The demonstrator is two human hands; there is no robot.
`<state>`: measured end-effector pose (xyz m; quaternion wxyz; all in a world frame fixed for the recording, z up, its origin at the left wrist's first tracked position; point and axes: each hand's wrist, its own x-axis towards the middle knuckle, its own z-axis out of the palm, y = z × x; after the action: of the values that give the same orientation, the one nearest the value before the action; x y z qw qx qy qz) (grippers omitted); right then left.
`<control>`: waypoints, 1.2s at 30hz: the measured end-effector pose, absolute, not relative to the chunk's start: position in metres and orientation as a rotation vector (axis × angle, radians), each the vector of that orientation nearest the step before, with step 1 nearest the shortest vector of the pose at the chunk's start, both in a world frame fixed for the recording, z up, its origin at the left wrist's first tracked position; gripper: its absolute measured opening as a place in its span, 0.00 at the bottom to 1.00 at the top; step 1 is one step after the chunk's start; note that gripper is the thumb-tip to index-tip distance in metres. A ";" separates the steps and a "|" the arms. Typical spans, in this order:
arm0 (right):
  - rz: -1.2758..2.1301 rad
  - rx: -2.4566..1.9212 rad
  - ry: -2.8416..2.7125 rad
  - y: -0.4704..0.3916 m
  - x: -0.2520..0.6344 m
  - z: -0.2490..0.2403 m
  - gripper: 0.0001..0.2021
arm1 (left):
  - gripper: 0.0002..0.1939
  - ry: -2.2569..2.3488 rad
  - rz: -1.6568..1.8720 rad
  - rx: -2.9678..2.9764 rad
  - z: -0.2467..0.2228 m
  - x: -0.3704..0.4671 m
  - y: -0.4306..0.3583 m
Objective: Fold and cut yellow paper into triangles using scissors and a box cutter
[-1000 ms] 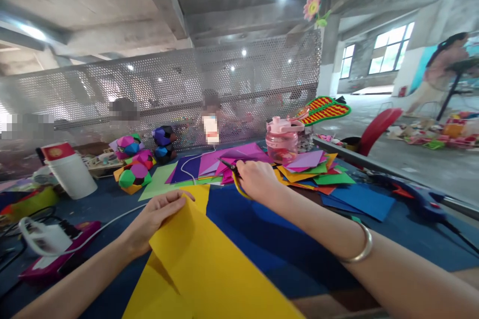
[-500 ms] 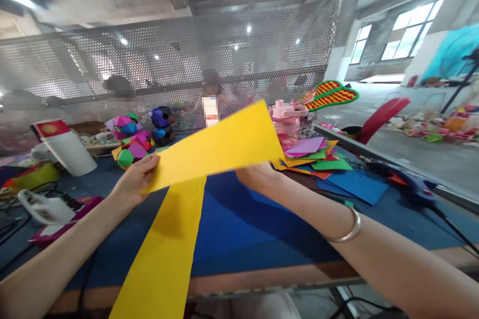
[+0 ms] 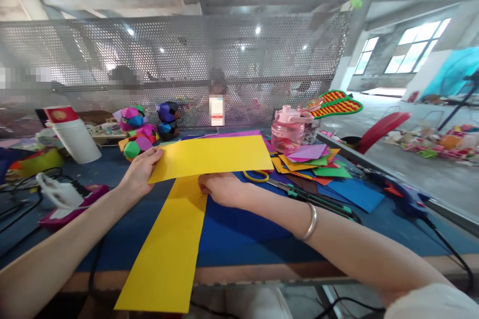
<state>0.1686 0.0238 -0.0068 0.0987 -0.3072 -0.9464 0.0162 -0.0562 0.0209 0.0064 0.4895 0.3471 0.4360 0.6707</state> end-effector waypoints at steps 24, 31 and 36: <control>-0.705 -1.183 -2.501 -0.070 0.313 0.032 0.32 | 0.05 1.085 1.392 1.008 0.008 -0.059 0.022; -0.672 -0.755 -2.688 -0.045 0.306 0.008 0.27 | 0.08 1.231 1.258 1.150 0.004 -0.065 0.026; -0.627 -0.450 -2.685 -0.031 0.302 0.010 0.24 | 0.12 1.388 1.186 1.428 -0.001 -0.072 0.031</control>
<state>0.3018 -0.0306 0.0101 0.1732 -0.1587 -0.9466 -0.2209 -0.0716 0.0314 -0.0009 0.4003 0.5647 0.5487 0.4688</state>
